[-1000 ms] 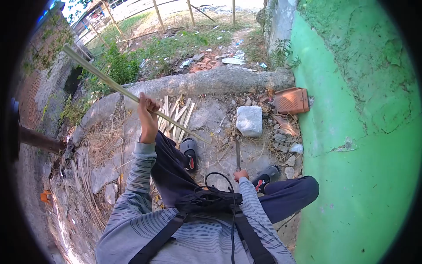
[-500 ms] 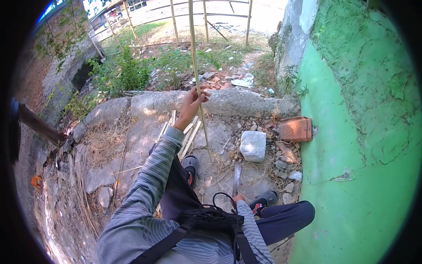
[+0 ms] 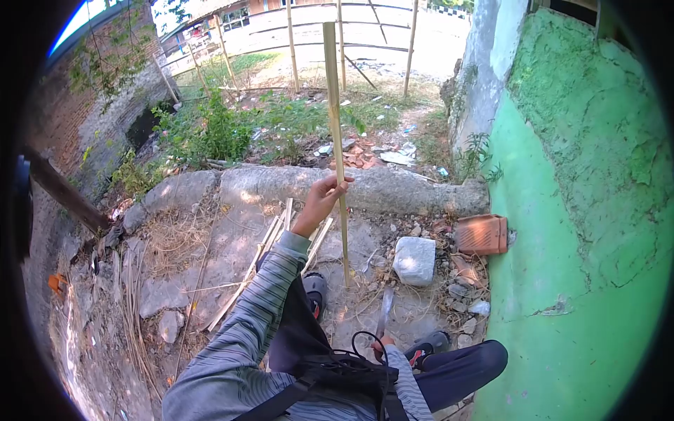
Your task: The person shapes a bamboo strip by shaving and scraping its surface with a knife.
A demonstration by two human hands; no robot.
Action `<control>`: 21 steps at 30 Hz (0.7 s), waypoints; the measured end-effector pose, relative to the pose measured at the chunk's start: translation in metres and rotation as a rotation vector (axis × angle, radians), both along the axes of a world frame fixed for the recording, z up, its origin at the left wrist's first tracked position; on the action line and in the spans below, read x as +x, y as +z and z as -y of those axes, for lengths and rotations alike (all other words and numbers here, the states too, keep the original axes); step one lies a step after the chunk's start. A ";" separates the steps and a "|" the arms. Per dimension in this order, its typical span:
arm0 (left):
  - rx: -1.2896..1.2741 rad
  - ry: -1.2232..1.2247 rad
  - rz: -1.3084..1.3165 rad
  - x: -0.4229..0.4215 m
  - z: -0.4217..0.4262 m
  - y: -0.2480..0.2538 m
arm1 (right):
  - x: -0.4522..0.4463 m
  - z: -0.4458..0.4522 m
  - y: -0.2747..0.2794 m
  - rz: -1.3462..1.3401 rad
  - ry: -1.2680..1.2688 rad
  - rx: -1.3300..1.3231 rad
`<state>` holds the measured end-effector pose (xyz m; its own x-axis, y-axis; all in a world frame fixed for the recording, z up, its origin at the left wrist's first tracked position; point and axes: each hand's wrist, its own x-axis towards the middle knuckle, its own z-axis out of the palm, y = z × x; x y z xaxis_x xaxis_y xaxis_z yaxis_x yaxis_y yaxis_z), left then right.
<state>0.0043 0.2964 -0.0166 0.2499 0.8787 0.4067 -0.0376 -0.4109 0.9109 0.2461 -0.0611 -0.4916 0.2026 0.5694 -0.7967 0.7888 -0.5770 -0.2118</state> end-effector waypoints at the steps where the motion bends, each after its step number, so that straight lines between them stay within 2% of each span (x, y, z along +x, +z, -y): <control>1: -0.039 -0.022 0.017 -0.002 -0.003 -0.003 | 0.002 -0.001 0.001 -0.040 -0.011 -0.030; 6: -0.081 -0.055 0.097 -0.012 -0.012 -0.013 | 0.003 0.001 0.020 -0.096 -0.044 -0.066; 8: 0.091 0.005 0.039 -0.013 -0.016 -0.016 | 0.001 -0.002 0.040 -0.094 -0.053 -0.056; 11: -0.041 0.003 0.085 -0.017 -0.002 0.001 | -0.002 -0.002 0.057 -0.059 -0.068 -0.052; 14: -0.063 -0.098 0.072 -0.021 -0.017 -0.016 | 0.004 -0.009 0.020 -0.092 -0.038 -0.024; 15: -0.036 -0.041 0.010 -0.021 -0.010 -0.009 | 0.005 -0.004 0.008 -0.105 -0.031 -0.020; 18: -0.105 -0.100 0.048 -0.022 -0.003 0.000 | 0.006 0.006 0.001 -0.123 -0.026 -0.027; 20: -0.153 -0.105 0.098 -0.021 -0.004 -0.001 | 0.015 0.005 -0.039 -0.209 -0.141 -0.054; 21: -0.146 -0.113 0.096 -0.021 -0.006 -0.002 | 0.017 0.006 -0.056 -0.190 -0.117 -0.054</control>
<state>-0.0172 0.3025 -0.0189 0.3167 0.8987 0.3033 -0.1650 -0.2627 0.9507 0.2630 -0.0672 -0.5472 0.1077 0.5061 -0.8557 0.6648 -0.6766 -0.3166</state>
